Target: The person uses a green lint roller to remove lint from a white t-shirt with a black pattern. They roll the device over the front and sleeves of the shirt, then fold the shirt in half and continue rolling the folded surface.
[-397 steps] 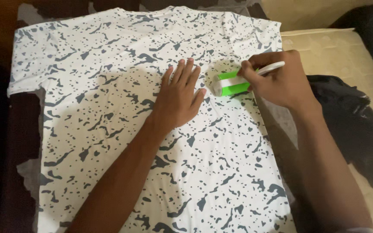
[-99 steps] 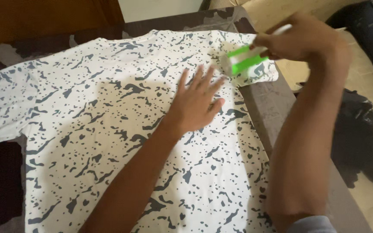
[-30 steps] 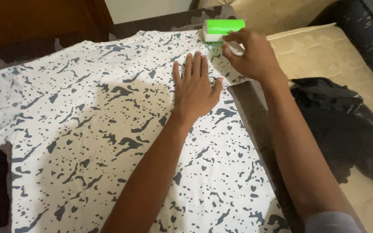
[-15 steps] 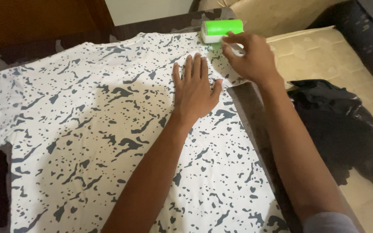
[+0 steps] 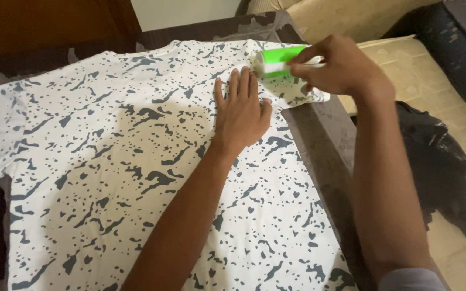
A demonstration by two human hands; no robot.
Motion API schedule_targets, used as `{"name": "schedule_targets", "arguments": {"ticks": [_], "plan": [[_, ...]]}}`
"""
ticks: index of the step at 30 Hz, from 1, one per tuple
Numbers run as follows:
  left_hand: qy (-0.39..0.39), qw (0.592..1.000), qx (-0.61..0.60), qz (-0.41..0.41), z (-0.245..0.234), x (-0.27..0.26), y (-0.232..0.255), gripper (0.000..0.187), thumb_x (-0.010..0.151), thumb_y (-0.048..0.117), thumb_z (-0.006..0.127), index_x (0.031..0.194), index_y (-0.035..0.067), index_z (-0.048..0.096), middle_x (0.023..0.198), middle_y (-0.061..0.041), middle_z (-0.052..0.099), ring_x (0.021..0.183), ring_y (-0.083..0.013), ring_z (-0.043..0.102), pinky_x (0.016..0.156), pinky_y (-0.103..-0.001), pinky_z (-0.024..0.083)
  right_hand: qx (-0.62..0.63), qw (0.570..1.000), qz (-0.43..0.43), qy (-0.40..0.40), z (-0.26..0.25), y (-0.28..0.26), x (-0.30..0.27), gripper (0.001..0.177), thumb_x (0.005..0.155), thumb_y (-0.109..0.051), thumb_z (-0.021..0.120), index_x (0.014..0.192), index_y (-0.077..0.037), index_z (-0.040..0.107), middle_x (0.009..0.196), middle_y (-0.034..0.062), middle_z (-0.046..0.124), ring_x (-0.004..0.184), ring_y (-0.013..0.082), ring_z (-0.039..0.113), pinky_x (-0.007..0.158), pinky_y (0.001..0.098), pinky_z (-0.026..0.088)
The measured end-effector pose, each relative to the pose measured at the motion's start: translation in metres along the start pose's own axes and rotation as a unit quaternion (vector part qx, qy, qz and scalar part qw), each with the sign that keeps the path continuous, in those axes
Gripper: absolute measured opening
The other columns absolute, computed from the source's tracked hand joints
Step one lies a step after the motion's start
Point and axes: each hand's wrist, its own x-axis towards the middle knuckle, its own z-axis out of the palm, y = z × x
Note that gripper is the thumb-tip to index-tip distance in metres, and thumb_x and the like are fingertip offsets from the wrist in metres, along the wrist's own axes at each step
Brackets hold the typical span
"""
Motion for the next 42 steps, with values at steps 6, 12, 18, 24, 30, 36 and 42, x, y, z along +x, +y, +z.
{"name": "schedule_targets", "arguments": {"ticks": [6, 12, 18, 24, 30, 36, 42], "plan": [[0.032, 0.999, 0.003, 0.012, 0.005, -0.002, -0.004, 0.062, 0.097, 0.027, 0.045, 0.148, -0.008, 0.044, 0.158, -0.023, 0.039, 0.151, -0.0386, 0.03, 0.121, -0.065, 0.013, -0.112, 0.993, 0.017, -0.041, -0.029, -0.008, -0.022, 0.037, 0.09, -0.043, 0.072, 0.116, -0.018, 0.082, 0.09, 0.0092, 0.081, 0.079, 0.0218, 0.078, 0.101, 0.0431, 0.05], [0.026, 1.0, -0.004, 0.008, 0.006, -0.001, -0.005, 0.062, 0.098, 0.028, 0.044, 0.148, -0.008, 0.043, 0.159, -0.023, 0.038, 0.151, -0.0384, 0.03, 0.121, -0.065, 0.013, -0.148, 0.979, 0.12, -0.074, -0.043, -0.011, -0.038, 0.042, 0.09, -0.045, 0.07, 0.121, -0.018, 0.081, 0.092, 0.0114, 0.082, 0.087, 0.0239, 0.079, 0.098, 0.0412, 0.054], [0.011, 1.0, -0.009, 0.002, 0.004, 0.0, -0.004, 0.063, 0.098, 0.028, 0.043, 0.149, -0.008, 0.041, 0.159, -0.024, 0.037, 0.151, -0.0385, 0.029, 0.121, -0.064, 0.012, -0.161, 0.978, 0.116, -0.059, -0.039, -0.015, -0.036, 0.044, 0.093, -0.048, 0.069, 0.122, -0.016, 0.079, 0.093, 0.0137, 0.081, 0.083, 0.0256, 0.079, 0.093, 0.0404, 0.057], [0.013, 1.0, -0.013, 0.003, 0.001, -0.001, -0.004, 0.063, 0.097, 0.028, 0.044, 0.148, -0.008, 0.043, 0.159, -0.025, 0.037, 0.151, -0.0385, 0.029, 0.121, -0.065, 0.012, -0.095, 0.994, 0.062, 0.012, -0.028, -0.023, -0.025, 0.042, 0.094, -0.046, 0.072, 0.119, -0.014, 0.08, 0.081, 0.0149, 0.078, 0.077, 0.0248, 0.076, 0.087, 0.0408, 0.056], [0.021, 1.0, -0.014, 0.006, 0.002, -0.002, -0.004, 0.063, 0.097, 0.028, 0.044, 0.147, -0.009, 0.044, 0.158, -0.025, 0.038, 0.151, -0.0393, 0.029, 0.121, -0.065, 0.012, -0.144, 0.986, 0.075, -0.034, -0.03, -0.028, -0.027, 0.041, 0.094, -0.043, 0.072, 0.119, -0.012, 0.08, 0.079, 0.0137, 0.08, 0.077, 0.0243, 0.078, 0.089, 0.0389, 0.057], [-0.013, 0.999, -0.029, 0.005, -0.003, -0.001, -0.001, 0.063, 0.101, 0.037, 0.043, 0.151, -0.002, 0.043, 0.16, -0.025, 0.034, 0.152, -0.0424, 0.024, 0.12, -0.067, 0.008, -0.156, 0.979, 0.118, -0.065, -0.036, -0.042, -0.037, 0.043, 0.094, -0.042, 0.069, 0.121, -0.01, 0.078, 0.083, 0.0124, 0.082, 0.088, 0.0226, 0.079, 0.092, 0.0361, 0.056], [-0.047, 0.999, -0.023, 0.01, -0.01, -0.002, 0.001, 0.067, 0.099, 0.046, 0.045, 0.152, 0.005, 0.043, 0.162, -0.024, 0.031, 0.152, -0.0435, 0.021, 0.12, -0.067, 0.006, -0.159, 0.976, 0.151, -0.009, -0.029, -0.025, -0.027, 0.043, 0.092, -0.043, 0.075, 0.119, -0.01, 0.079, 0.093, 0.012, 0.079, 0.085, 0.026, 0.078, 0.087, 0.0399, 0.058]]}}
